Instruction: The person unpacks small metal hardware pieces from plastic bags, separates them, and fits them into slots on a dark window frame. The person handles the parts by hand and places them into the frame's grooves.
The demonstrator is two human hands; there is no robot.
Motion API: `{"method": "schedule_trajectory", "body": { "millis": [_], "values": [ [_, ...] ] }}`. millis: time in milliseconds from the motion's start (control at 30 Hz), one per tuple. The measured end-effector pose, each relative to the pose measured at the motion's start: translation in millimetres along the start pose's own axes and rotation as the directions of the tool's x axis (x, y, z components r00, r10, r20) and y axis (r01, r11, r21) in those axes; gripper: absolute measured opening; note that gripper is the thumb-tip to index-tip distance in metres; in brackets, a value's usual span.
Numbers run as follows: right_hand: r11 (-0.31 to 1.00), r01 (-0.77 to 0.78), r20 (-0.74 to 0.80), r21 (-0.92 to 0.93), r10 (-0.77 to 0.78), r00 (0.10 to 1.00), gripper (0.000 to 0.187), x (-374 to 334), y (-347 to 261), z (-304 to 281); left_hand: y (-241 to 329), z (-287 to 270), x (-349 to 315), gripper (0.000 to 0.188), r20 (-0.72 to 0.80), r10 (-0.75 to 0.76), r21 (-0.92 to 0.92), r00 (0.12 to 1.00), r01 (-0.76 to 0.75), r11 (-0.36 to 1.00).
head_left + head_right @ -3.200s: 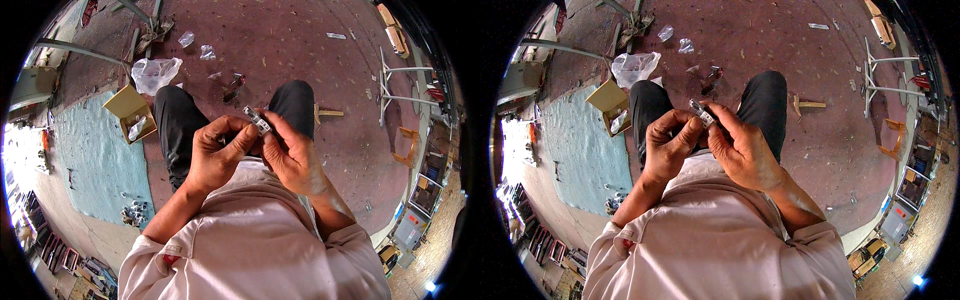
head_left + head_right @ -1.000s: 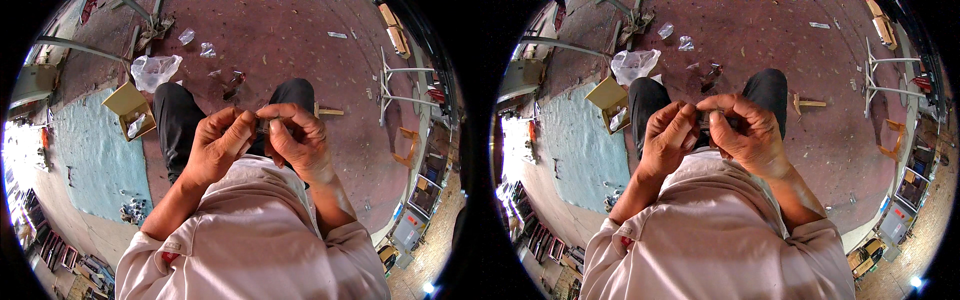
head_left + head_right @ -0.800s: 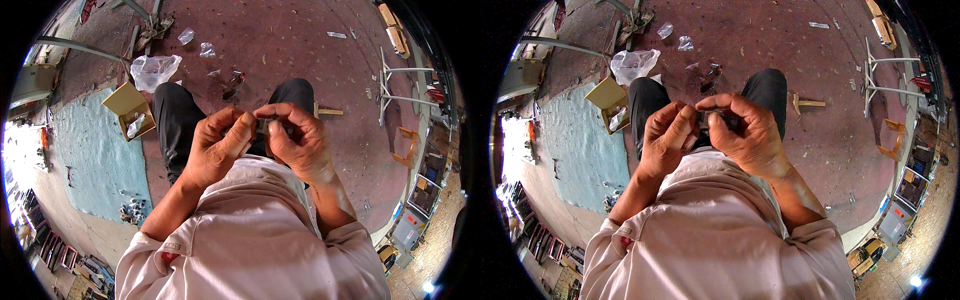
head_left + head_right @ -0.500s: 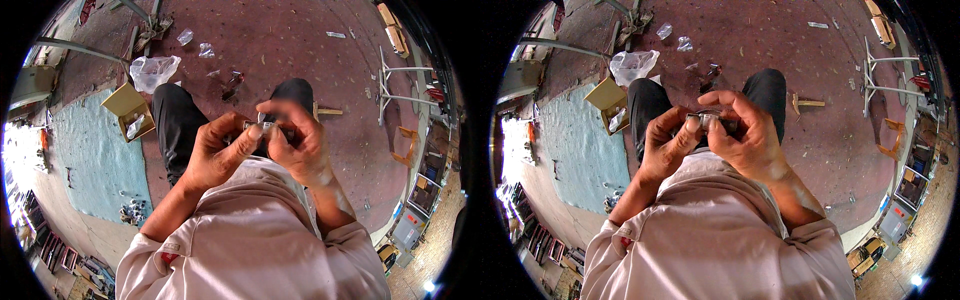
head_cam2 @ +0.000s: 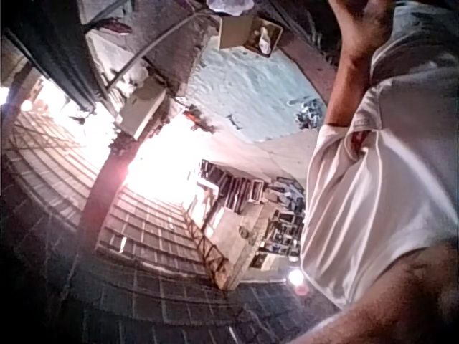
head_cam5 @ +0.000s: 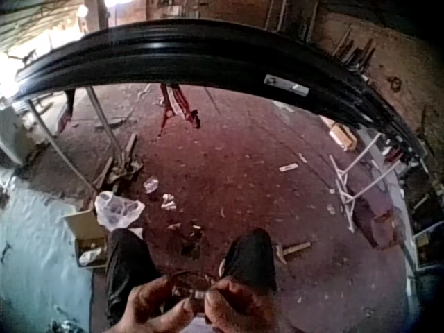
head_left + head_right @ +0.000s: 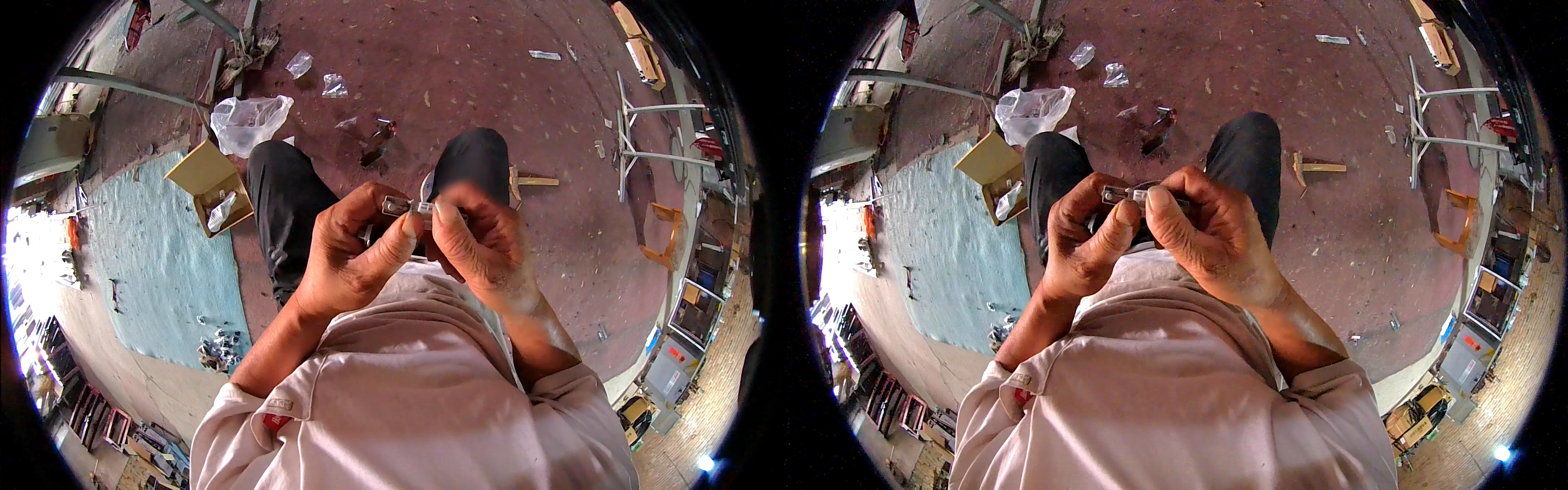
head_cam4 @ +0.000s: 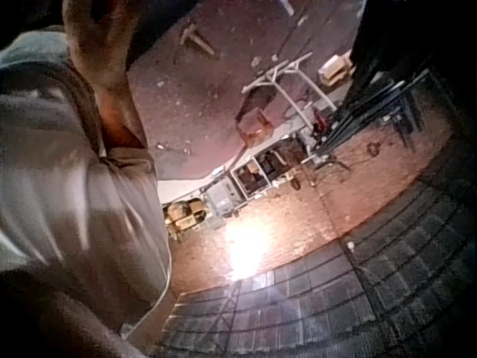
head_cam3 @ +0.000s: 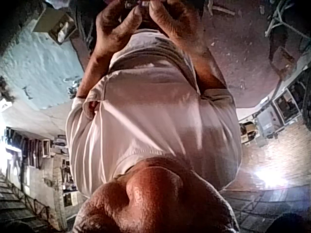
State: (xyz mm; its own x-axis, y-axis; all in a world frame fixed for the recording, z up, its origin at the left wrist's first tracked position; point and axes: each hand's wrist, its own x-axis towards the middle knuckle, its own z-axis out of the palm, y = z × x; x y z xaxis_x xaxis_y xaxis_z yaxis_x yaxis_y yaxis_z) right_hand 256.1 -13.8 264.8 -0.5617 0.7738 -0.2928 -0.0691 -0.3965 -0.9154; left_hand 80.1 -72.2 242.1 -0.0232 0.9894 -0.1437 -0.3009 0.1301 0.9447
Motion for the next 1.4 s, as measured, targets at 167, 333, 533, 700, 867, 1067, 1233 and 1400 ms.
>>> {"method": "schedule_trajectory", "body": {
  "millis": [167,333,533,700,867,1067,1233,1400],
  "values": [
    [1.000,-0.004,-0.039,0.003,0.005,0.999,0.020,2.2,6.0,2.9,-4.8,1.7,-0.9,0.021,-0.018,0.001,-0.030,1.000,-0.002,1.000],
    [0.981,0.162,-0.069,-0.109,-0.170,0.983,0.022,5.4,12.1,10.5,-8.0,1.6,-2.3,0.021,-0.033,0.012,0.009,0.999,-0.011,1.000],
    [0.998,0.062,-0.018,0.017,-0.061,0.998,0.022,1.9,6.4,7.9,-7.3,0.3,-3.7,0.019,-0.007,-0.061,-0.216,0.998,0.058,0.975],
    [0.999,-0.012,0.002,0.045,0.012,1.000,0.021,-1.7,-1.5,4.9,-9.3,-2.5,-3.2,0.020,0.026,-0.072,-0.289,0.997,0.076,0.954],
    [0.999,0.022,0.079,-0.024,-0.020,0.997,0.019,-2.2,-7.9,-1.1,-11.4,-5.0,-2.3,0.022,0.060,-0.045,-0.325,0.997,0.062,0.944],
    [0.998,0.048,0.073,-0.033,-0.046,0.996,0.016,-1.5,-8.1,1.3,-10.8,-3.6,-2.9,0.021,0.059,-0.059,-0.335,0.997,0.075,0.939],
    [0.996,0.055,0.066,-0.073,-0.050,0.997,0.017,-2.4,-7.5,-0.7,-9.7,-4.7,-2.9,0.021,0.071,-0.047,-0.289,0.996,0.065,0.955],
    [0.999,0.000,0.030,-0.033,0.001,1.000,0.020,-1.7,-10.9,2.5,-5.0,-2.0,-3.1,0.020,0.040,-0.025,-0.211,0.999,0.033,0.977]
  ]
}}
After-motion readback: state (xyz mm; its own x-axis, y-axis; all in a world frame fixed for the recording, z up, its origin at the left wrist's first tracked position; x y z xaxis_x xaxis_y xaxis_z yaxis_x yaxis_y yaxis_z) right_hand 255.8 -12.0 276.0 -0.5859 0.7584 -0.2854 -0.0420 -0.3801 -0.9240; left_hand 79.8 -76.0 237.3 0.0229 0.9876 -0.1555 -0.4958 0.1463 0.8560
